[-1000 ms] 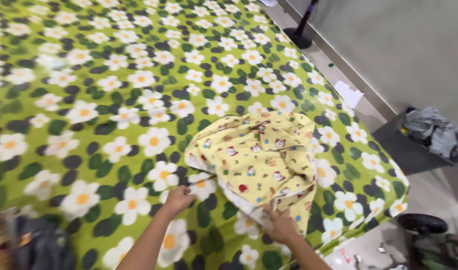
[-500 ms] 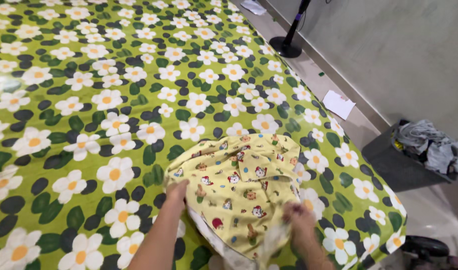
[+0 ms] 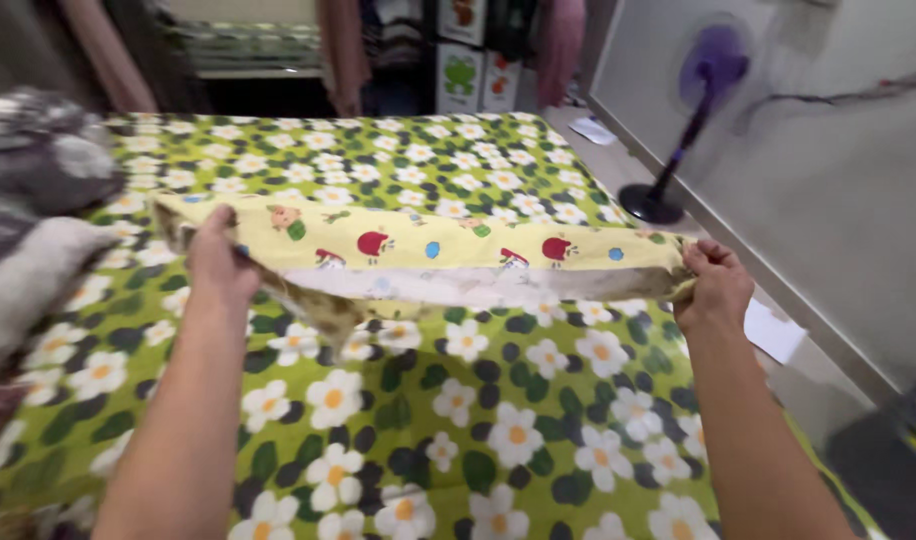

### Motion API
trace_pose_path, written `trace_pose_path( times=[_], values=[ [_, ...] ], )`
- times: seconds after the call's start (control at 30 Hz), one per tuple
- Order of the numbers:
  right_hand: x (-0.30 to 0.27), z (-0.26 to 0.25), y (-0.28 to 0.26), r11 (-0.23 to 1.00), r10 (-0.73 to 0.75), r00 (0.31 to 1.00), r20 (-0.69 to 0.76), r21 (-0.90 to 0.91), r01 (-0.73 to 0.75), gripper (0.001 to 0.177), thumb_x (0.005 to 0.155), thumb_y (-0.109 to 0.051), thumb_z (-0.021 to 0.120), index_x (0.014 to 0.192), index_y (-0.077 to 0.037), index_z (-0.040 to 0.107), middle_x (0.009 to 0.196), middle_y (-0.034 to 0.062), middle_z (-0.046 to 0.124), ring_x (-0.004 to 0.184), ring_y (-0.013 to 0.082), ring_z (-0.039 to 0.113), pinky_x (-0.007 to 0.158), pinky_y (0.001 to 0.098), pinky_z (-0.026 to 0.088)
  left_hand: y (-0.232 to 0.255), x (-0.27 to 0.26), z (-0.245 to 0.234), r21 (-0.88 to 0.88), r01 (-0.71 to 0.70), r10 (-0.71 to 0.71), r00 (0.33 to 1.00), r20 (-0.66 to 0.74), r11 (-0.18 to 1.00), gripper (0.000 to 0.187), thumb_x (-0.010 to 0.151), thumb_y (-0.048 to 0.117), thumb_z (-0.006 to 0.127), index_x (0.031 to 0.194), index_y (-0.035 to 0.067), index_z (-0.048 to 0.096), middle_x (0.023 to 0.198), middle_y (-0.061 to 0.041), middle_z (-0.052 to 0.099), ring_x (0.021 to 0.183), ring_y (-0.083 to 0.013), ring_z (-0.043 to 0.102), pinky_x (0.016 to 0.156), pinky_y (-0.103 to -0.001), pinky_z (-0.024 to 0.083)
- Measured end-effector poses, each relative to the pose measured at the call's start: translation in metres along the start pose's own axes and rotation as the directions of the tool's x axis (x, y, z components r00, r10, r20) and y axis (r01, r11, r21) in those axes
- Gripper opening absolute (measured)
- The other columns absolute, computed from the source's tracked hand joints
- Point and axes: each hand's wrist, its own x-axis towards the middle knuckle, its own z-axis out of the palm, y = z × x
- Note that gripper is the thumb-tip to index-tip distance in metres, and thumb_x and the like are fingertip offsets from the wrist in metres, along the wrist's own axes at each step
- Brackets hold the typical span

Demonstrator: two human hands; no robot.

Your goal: The person folds several pieces of clothing on a bed, including a checkered towel, a light blue cloth, a brown patterned cloth, and a yellow patterned cloth. Then the person picks up scattered toys from the floor and places them into a white tray.

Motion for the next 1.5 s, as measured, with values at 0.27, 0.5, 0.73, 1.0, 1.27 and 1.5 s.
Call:
trace_pose_path(
  times=[0.27,0.5,0.73,1.0,1.27,1.5],
  values=[
    [-0.095,-0.036,0.082,0.83,0.273,0.953,0.13,-0.533,-0.165,0.021,0.09,-0.002,0.073,0.112,-0.001,0.071,0.094,0.003,0.069,0.078,0.0103,0.062,0.066,0.0231,0.051,0.076,-0.16,-0.19,0.234,0.069,0.031,0.917,-0.398,0.97,0.033,0.094,0.018,0.064,0.126,0.013,0.059,0.118,-0.002,0.068,0.107,-0.0226,0.066,0.091,-0.046,0.055],
    [-0.182,-0.163,0.139,0.622,0.651,0.754,0.081,-0.627,-0.47,0.03,0.089,-0.011,0.077,0.116,0.002,0.076,0.098,0.0096,0.074,0.081,0.0213,0.056,0.065,0.0307,0.041,0.06,-0.329,-0.364,0.25,0.487,-0.123,0.613,-0.781,0.837,0.035,0.093,0.019,0.077,0.117,0.007,0.054,0.11,-0.009,0.061,0.099,-0.0266,0.065,0.089,-0.048,0.058],
    [-0.183,-0.217,0.139,0.193,0.807,0.573,-0.144,-0.853,-0.486,0.037,0.089,-0.016,0.074,0.122,0.001,0.075,0.11,0.0145,0.078,0.103,0.0194,0.067,0.092,0.0298,0.049,0.069,-0.38,-0.394,0.442,0.77,-0.332,0.611,-0.718,0.46,0.039,0.086,0.015,0.076,0.121,0.008,0.059,0.117,-0.012,0.063,0.105,-0.0274,0.065,0.096,-0.046,0.054],
    [-0.085,-0.15,0.22,0.577,0.816,0.562,0.136,-0.255,-0.776,0.034,0.101,-0.012,0.053,0.128,0.007,0.06,0.125,0.0164,0.066,0.114,0.0228,0.062,0.103,0.0347,0.049,0.065,-0.208,-0.394,0.303,0.588,-0.262,0.684,-0.68,0.75,0.022,0.102,0.025,0.056,0.115,0.008,0.063,0.114,-0.014,0.067,0.1,-0.0297,0.065,0.099,-0.05,0.05],
    [-0.035,-0.084,0.289,0.642,0.608,0.792,-0.058,-0.551,-0.533,0.048,0.083,-0.023,0.076,0.117,0.007,0.061,0.111,0.0168,0.064,0.101,0.031,0.064,0.089,0.0434,0.053,-0.012,-0.091,-0.372,0.885,0.427,0.019,0.899,-0.438,0.186,0.073,0.08,0.05,0.07,0.14,0.011,0.055,0.14,-0.013,0.061,0.129,-0.0318,0.058,0.115,-0.047,0.043],
    [-0.11,-0.148,0.295,-0.085,0.717,0.623,-0.313,-0.926,-0.368,0.059,0.065,-0.038,0.099,0.086,0.009,0.07,0.071,0.0138,0.061,0.06,0.0273,0.056,0.054,0.0441,0.042,-0.055,-0.208,-0.437,0.578,0.536,-0.072,0.692,-0.719,-0.616,0.09,0.063,0.062,0.077,0.138,0.012,0.066,0.135,-0.016,0.074,0.13,-0.0367,0.068,0.111,-0.047,0.052]
  ],
)
